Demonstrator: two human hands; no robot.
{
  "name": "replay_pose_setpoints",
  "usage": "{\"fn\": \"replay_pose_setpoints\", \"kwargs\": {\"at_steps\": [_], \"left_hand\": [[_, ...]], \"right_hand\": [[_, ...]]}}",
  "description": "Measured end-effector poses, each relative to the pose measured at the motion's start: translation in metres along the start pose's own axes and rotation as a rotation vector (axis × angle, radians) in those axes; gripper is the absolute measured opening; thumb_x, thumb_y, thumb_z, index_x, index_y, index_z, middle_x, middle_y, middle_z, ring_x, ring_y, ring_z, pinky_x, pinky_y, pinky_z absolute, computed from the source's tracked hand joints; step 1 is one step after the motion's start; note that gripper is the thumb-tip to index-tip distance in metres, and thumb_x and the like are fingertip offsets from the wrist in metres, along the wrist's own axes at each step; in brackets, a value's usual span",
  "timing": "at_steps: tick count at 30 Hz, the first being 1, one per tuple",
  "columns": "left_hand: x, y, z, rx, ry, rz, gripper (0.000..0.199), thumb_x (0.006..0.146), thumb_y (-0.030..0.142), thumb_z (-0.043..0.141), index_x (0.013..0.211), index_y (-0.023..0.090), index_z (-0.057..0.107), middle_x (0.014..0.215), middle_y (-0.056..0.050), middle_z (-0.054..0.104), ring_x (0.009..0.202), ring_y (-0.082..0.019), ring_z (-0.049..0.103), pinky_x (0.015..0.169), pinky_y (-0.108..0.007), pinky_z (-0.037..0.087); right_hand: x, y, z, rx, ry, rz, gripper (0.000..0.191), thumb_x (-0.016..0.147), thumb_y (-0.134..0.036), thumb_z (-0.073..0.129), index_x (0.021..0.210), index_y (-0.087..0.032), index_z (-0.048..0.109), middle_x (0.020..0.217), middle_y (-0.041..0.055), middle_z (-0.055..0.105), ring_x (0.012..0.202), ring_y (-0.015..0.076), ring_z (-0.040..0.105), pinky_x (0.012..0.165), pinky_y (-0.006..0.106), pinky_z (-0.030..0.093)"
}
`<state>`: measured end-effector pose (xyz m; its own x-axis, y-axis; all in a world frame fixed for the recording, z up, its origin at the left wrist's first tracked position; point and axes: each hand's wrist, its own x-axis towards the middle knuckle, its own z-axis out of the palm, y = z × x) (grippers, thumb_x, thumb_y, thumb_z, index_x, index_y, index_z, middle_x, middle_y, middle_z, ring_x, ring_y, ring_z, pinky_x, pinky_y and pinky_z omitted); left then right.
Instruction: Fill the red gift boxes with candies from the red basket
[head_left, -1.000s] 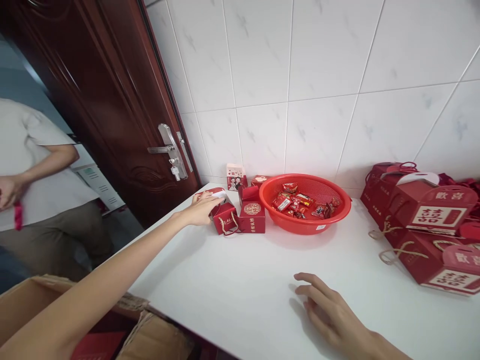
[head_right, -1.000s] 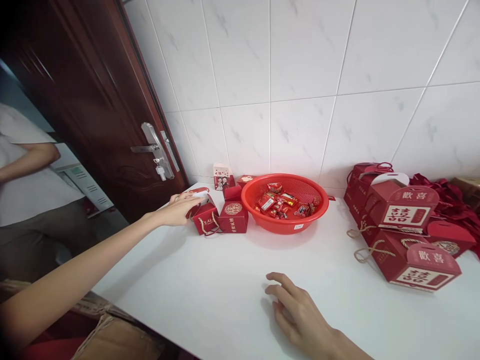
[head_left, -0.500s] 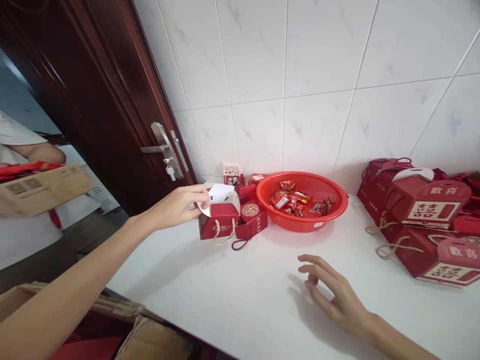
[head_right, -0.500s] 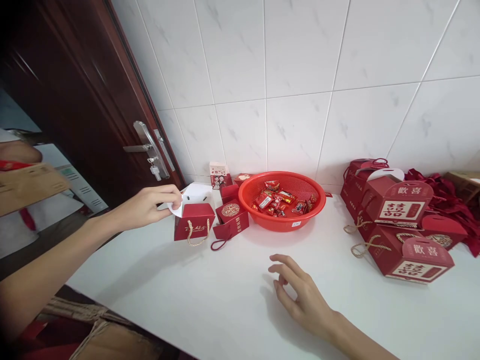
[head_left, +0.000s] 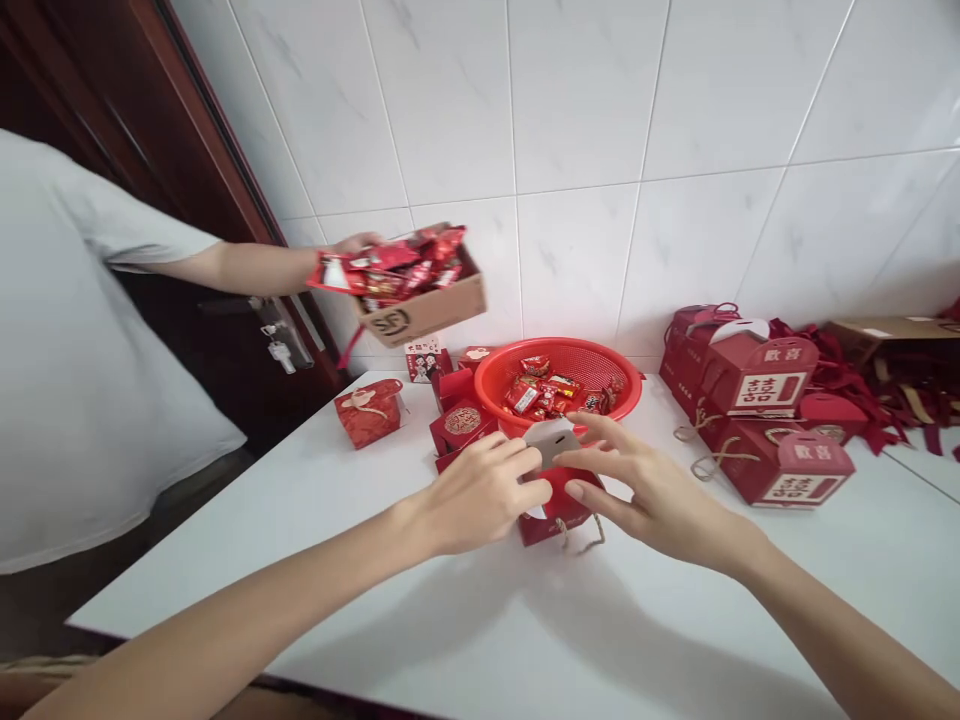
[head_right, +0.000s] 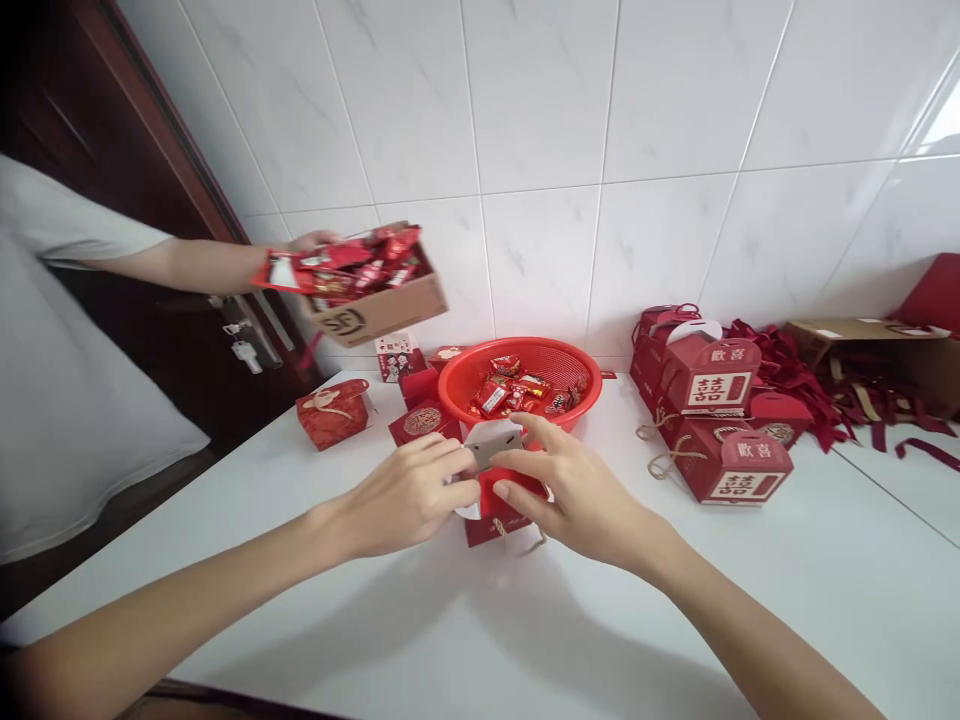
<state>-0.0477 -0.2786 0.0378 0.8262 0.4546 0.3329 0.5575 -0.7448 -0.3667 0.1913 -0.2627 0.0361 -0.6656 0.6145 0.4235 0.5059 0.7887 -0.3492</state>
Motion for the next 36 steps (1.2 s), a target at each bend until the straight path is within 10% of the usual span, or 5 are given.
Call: {"fn": "replay_pose_setpoints", "kwargs": {"at_steps": [8, 21, 26, 30, 36], "left_hand": [[0.000, 0.014, 0.032, -0.244, -0.223, -0.138, 0.004, 0.083, 0.016, 0.062, 0.080, 0.018, 0.063, 0.092, -0.005, 0.063, 0.082, -0.019, 0.060, 0.072, -0.030, 0.046], [0.015, 0.000, 0.027, -0.651, -0.286, -0.509, 0.032, 0.093, 0.026, 0.048, 0.119, 0.020, 0.065, 0.144, -0.012, 0.050, 0.089, -0.020, 0.071, 0.081, -0.035, 0.057], [0.014, 0.007, 0.030, -0.604, -0.291, -0.492, 0.044, 0.088, 0.036, 0.061, 0.129, 0.019, 0.062, 0.148, -0.016, 0.047, 0.128, -0.033, 0.055, 0.102, -0.043, 0.050], [0.012, 0.012, 0.031, -0.542, -0.258, -0.457, 0.044, 0.090, 0.044, 0.059, 0.128, 0.021, 0.062, 0.139, -0.013, 0.056, 0.123, -0.033, 0.054, 0.102, -0.048, 0.047], [0.005, 0.014, 0.046, -0.593, -0.304, -0.493, 0.053, 0.098, 0.049, 0.045, 0.142, 0.019, 0.050, 0.144, -0.015, 0.052, 0.129, -0.031, 0.050, 0.103, -0.048, 0.044]], "right_hand": [[0.010, 0.006, 0.027, -0.247, -0.303, 0.373, 0.037, 0.103, -0.039, 0.038, 0.101, -0.018, 0.068, 0.114, 0.0120, 0.060, 0.075, 0.0196, 0.065, 0.065, 0.032, 0.045], [0.007, 0.029, 0.025, 0.241, -0.232, 0.338, 0.048, 0.099, -0.051, 0.041, 0.062, -0.021, 0.039, 0.064, -0.0027, 0.044, 0.058, 0.0118, 0.040, 0.056, 0.028, 0.032], [0.006, 0.037, 0.010, 0.310, -0.294, 0.329, 0.056, 0.093, -0.058, 0.050, 0.054, -0.019, 0.039, 0.062, -0.0029, 0.041, 0.054, 0.0091, 0.034, 0.052, 0.027, 0.030], [0.002, 0.038, -0.007, 0.361, -0.448, 0.236, 0.038, 0.082, -0.057, 0.067, 0.092, -0.020, 0.071, 0.096, 0.0039, 0.067, 0.080, 0.0172, 0.061, 0.070, 0.028, 0.047], [-0.003, 0.034, -0.003, 0.081, -0.507, 0.397, 0.089, 0.068, -0.046, 0.081, 0.148, -0.028, 0.047, 0.144, 0.0124, 0.056, 0.125, 0.0341, 0.056, 0.096, 0.041, 0.047]]}}
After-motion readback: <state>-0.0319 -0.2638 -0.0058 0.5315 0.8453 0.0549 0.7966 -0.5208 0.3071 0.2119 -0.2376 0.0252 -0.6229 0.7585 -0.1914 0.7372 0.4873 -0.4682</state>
